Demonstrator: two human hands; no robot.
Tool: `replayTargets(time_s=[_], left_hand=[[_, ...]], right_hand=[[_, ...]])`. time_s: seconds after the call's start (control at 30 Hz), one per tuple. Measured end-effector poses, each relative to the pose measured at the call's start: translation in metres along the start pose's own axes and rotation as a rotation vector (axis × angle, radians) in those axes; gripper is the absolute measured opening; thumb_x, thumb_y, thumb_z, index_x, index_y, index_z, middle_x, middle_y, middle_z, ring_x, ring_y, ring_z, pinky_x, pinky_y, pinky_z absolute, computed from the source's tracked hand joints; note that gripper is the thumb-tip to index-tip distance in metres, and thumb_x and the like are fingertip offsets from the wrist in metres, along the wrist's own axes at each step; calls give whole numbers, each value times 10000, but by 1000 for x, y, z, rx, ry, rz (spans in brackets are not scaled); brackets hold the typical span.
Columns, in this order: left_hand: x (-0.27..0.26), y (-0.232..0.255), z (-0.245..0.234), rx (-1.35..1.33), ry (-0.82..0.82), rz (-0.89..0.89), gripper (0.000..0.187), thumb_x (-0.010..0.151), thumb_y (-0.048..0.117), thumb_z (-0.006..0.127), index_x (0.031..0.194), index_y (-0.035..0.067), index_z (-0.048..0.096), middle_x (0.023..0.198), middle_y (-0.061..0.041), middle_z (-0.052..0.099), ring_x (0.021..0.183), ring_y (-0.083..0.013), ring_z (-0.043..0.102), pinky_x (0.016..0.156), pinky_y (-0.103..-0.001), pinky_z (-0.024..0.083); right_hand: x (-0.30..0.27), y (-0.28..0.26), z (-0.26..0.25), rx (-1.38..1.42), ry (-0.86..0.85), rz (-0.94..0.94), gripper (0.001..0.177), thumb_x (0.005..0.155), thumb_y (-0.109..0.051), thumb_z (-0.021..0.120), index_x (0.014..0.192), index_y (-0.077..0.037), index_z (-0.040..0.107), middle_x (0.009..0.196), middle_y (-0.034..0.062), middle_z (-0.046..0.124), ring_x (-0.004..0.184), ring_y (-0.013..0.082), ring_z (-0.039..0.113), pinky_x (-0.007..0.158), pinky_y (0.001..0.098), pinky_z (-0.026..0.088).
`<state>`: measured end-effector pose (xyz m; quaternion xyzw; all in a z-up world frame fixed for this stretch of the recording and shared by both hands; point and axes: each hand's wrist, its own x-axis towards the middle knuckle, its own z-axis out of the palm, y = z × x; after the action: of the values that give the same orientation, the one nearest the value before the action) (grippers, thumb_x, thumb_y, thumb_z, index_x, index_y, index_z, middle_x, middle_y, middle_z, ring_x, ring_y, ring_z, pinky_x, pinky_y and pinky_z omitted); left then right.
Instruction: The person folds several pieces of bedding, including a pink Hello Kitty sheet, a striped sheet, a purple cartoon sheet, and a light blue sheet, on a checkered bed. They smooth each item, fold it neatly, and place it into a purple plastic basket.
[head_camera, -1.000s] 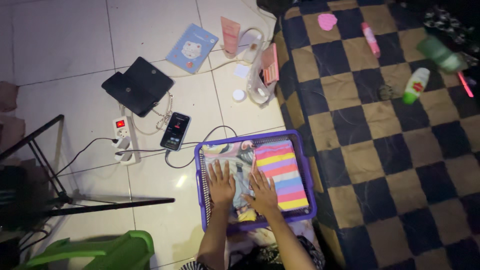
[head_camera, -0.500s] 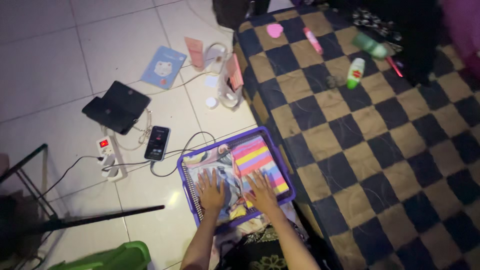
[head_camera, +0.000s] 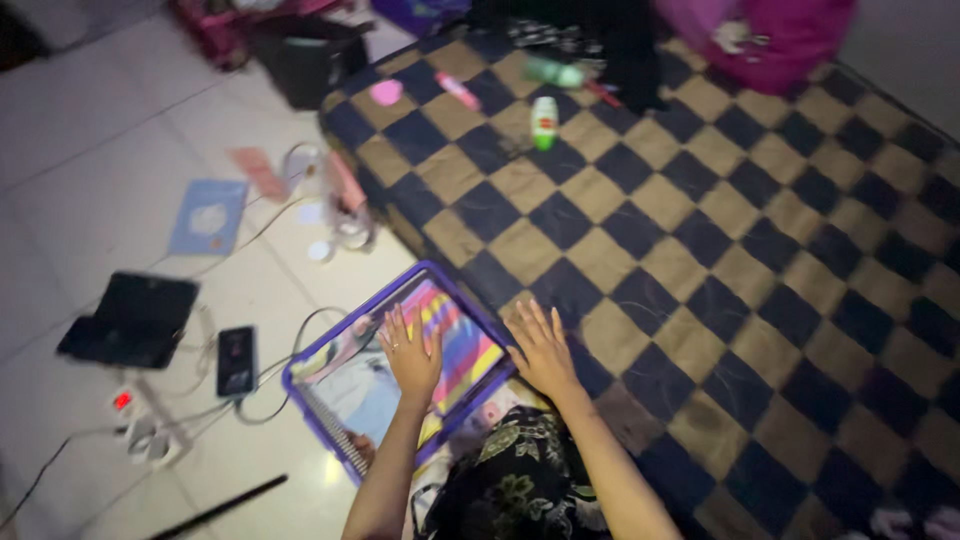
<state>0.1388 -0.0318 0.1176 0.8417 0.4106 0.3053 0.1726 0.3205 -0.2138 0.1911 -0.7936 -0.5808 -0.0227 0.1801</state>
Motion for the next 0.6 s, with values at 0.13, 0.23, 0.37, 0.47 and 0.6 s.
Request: replayTargets(time_s=[0.13, 0.23, 0.37, 0.47, 0.6], left_hand=[[19, 62, 16, -92, -13, 106, 612, 1001, 419, 589, 1535, 133, 500, 1574, -263, 403, 1490, -456, 342, 1218, -658, 177], [28, 114, 31, -128, -73, 195, 581, 990, 392, 609, 1510, 150, 515, 1561, -244, 454, 1477, -462, 354, 1203, -650, 190], [25, 189, 56, -202, -136, 336, 608, 995, 389, 616, 1529, 126, 492, 1533, -254, 472, 1470, -460, 373, 1209, -660, 200], [14, 248, 77, -278, -180, 443, 626, 992, 402, 619, 1536, 122, 484, 1526, -249, 481, 1456, -459, 391, 1206, -655, 211], [-9, 327, 104, -391, -294, 569, 649, 990, 419, 623, 1543, 116, 470, 1517, -237, 496, 1450, -459, 400, 1203, -646, 227]], right_hand=[[-31, 35, -41, -43, 71, 104, 470, 927, -300, 669, 1368, -142, 629, 1603, 125, 399, 1527, 339, 292, 1230, 604, 187], [-61, 66, -68, -92, 143, 181, 462, 916, -289, 673, 1351, -140, 643, 1595, 130, 402, 1524, 349, 289, 1224, 623, 187], [-111, 103, -103, -168, 236, 308, 449, 914, -282, 678, 1339, -140, 655, 1595, 138, 408, 1519, 360, 292, 1223, 629, 180], [-155, 128, -131, -242, 293, 409, 371, 929, -291, 679, 1268, -140, 655, 1601, 144, 418, 1534, 371, 297, 1237, 636, 176], [-217, 153, -172, -280, 400, 573, 458, 936, -292, 679, 1364, -134, 647, 1579, 151, 434, 1519, 382, 305, 1227, 655, 171]])
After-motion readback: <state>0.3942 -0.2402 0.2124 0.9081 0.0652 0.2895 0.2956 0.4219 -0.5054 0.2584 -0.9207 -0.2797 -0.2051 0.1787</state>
